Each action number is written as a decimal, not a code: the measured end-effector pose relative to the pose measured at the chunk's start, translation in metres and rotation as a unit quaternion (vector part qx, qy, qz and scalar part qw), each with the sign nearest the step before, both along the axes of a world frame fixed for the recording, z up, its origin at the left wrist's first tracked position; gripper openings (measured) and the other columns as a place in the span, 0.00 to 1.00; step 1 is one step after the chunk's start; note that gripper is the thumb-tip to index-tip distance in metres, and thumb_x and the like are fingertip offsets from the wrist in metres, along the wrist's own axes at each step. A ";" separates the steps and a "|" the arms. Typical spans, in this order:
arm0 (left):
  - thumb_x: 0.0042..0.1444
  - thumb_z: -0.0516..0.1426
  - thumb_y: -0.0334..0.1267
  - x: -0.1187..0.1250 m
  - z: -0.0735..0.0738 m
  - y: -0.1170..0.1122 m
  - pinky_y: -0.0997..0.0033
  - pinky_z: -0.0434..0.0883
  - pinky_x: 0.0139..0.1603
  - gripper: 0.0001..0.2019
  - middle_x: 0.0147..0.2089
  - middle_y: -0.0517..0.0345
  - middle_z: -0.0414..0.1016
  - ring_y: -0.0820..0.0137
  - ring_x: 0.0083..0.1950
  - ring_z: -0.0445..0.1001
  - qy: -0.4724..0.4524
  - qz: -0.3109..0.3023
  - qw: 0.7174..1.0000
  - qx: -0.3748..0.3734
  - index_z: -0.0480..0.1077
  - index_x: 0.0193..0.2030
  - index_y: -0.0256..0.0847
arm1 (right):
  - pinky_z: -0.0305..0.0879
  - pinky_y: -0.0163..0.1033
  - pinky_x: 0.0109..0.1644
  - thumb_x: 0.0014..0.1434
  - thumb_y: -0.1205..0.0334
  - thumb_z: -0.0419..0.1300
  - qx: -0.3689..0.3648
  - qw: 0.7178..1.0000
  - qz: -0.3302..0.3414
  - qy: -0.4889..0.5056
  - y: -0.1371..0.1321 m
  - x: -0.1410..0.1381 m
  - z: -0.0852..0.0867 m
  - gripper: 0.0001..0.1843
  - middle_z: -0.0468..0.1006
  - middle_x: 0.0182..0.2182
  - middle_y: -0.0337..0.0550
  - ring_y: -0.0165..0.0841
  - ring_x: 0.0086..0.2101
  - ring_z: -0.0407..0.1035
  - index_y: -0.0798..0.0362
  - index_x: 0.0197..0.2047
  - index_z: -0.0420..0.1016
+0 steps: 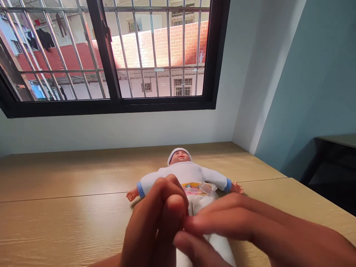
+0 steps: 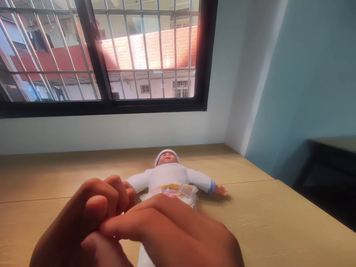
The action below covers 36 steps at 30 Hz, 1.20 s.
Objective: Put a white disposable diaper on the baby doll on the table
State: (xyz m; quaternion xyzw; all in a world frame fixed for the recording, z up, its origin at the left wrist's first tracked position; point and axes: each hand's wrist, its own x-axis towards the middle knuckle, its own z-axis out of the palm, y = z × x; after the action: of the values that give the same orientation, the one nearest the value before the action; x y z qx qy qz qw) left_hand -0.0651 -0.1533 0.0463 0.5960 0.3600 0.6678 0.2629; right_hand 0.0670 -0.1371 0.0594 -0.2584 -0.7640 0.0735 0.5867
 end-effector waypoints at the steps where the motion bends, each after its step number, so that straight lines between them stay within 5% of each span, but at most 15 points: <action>1: 0.63 0.50 0.47 -0.001 -0.002 0.001 0.70 0.68 0.26 0.18 0.23 0.60 0.59 0.71 0.25 0.61 -0.002 0.003 1.000 0.001 0.60 0.24 0.42 | 0.78 0.37 0.29 0.53 0.57 0.64 -0.017 1.000 0.011 -0.005 -0.002 0.001 0.007 0.05 0.79 0.23 0.37 0.36 0.25 0.76 0.45 0.27 0.78; 7: 0.61 0.53 0.47 -0.002 -0.007 0.002 0.70 0.66 0.23 0.18 0.23 0.58 0.63 0.70 0.25 0.63 0.011 0.050 0.998 0.036 0.62 0.22 0.42 | 0.78 0.39 0.36 0.51 0.61 0.66 -0.101 0.992 0.070 0.019 -0.004 0.006 0.011 0.01 0.80 0.27 0.40 0.39 0.29 0.77 0.48 0.30 0.79; 17: 0.65 0.48 0.44 0.001 -0.001 0.004 0.74 0.63 0.23 0.18 0.22 0.62 0.60 0.75 0.23 0.60 0.074 0.059 0.993 0.072 0.58 0.24 0.41 | 0.77 0.38 0.37 0.51 0.62 0.66 -0.110 0.991 0.076 0.028 -0.002 0.008 0.011 0.01 0.80 0.29 0.40 0.39 0.30 0.76 0.47 0.31 0.79; 23: 0.57 0.59 0.30 -0.005 0.002 0.005 0.78 0.68 0.29 0.08 0.27 0.65 0.66 0.76 0.29 0.67 0.040 0.090 0.987 0.129 0.64 0.30 0.42 | 0.76 0.34 0.31 0.49 0.62 0.68 -0.099 0.994 0.049 0.007 -0.003 0.010 0.014 0.03 0.80 0.29 0.39 0.37 0.27 0.75 0.46 0.31 0.79; 30: 0.48 0.60 0.19 -0.005 0.003 0.010 0.74 0.73 0.38 0.13 0.24 0.70 0.65 0.80 0.26 0.67 -0.016 0.033 0.982 0.183 0.63 0.27 0.40 | 0.76 0.34 0.31 0.50 0.60 0.67 -0.085 0.995 0.048 -0.005 -0.002 0.011 0.013 0.02 0.79 0.27 0.39 0.36 0.27 0.75 0.46 0.30 0.78; 36: 0.45 0.58 0.17 -0.006 0.000 0.006 0.77 0.71 0.30 0.14 0.23 0.71 0.65 0.81 0.24 0.66 -0.004 0.052 0.980 0.191 0.62 0.24 0.40 | 0.76 0.36 0.29 0.51 0.58 0.65 -0.085 0.995 0.042 -0.038 -0.004 0.015 0.015 0.01 0.79 0.26 0.41 0.37 0.25 0.74 0.44 0.29 0.78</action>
State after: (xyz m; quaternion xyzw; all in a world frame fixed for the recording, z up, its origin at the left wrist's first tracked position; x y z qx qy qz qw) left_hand -0.0710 -0.1471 0.0464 0.6133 0.2554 0.7392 0.1111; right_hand 0.0825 -0.1409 0.0747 -0.2774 -0.7868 0.1525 0.5297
